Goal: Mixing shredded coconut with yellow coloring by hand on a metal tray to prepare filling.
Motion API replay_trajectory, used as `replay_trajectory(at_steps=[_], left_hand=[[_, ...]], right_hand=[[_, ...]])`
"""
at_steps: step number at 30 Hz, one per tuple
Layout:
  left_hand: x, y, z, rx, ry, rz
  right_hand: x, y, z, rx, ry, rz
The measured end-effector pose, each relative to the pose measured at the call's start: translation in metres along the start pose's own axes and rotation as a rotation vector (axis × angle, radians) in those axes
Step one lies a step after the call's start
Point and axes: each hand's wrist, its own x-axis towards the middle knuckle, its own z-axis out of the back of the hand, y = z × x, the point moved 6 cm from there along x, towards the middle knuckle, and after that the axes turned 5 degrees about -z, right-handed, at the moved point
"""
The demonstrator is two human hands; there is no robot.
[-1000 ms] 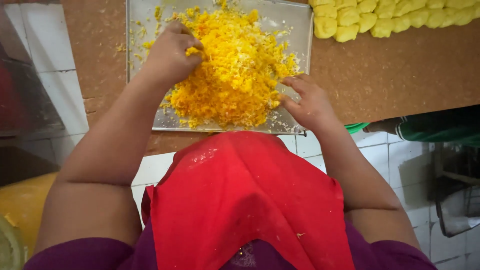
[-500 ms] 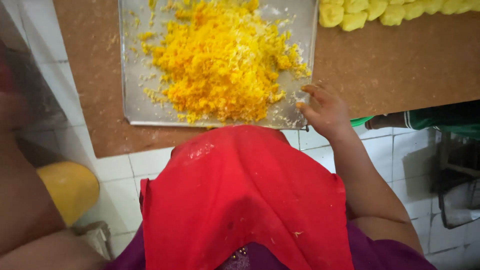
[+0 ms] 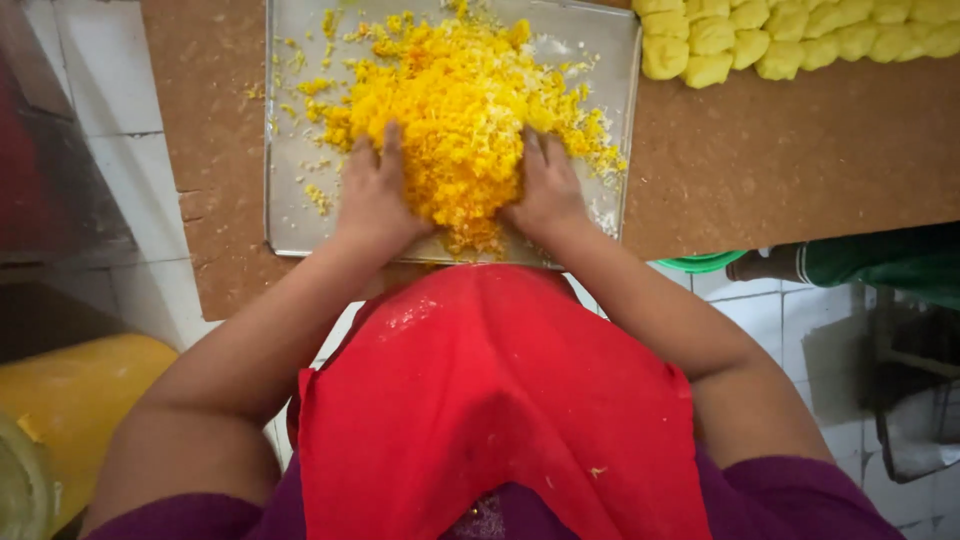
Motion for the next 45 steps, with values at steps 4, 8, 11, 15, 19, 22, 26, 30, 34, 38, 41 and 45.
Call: replay_trajectory(at_steps=[4, 8, 11, 15, 19, 22, 26, 30, 34, 38, 41, 45], left_hand=[[0.056, 0.015, -0.034, -0.191, 0.011, 0.045], [0.043, -0.027, 0.062, -0.561, -0.015, 0.086], [0.034, -0.045, 0.106, -0.517, 0.156, 0.216], [0.045, -0.027, 0.126, -0.376, 0.032, 0.017], [0.039, -0.004, 0.13, -0.053, 0.167, 0.13], [0.052, 0.029, 0.093, -0.039, 0.273, 0.197], [0.057, -0.021, 0.091, -0.361, 0.381, 0.265], [0.096, -0.01, 0.039, -0.686, 0.427, 0.228], [0.089, -0.044, 0.079, -0.329, 0.392, 0.16], [0.08, -0.041, 0.095, -0.052, 0.342, -0.079], [0.066, -0.029, 0.098, -0.013, 0.219, -0.429], [0.039, -0.001, 0.089, 0.012, 0.388, 0.147]], right_hand=[[0.039, 0.01, 0.001, 0.38, -0.045, 0.126], [0.031, 0.029, 0.041, 0.55, -0.087, 0.165], [0.016, 0.054, 0.077, 0.483, 0.05, 0.17], [0.009, 0.06, 0.119, 0.311, -0.001, 0.134], [0.015, 0.013, 0.131, 0.065, 0.108, -0.116], [0.04, -0.033, 0.097, 0.25, 0.217, -0.289], [0.061, -0.004, 0.06, 0.609, 0.42, -0.223], [0.072, 0.027, 0.018, 1.237, 0.607, -0.32], [0.065, 0.048, 0.058, 0.591, 0.374, -0.082], [0.032, 0.058, 0.106, 0.345, 0.362, 0.029], [0.022, 0.035, 0.117, 0.235, 0.319, 0.162], [0.002, 0.009, 0.096, 0.501, 0.495, -0.296]])
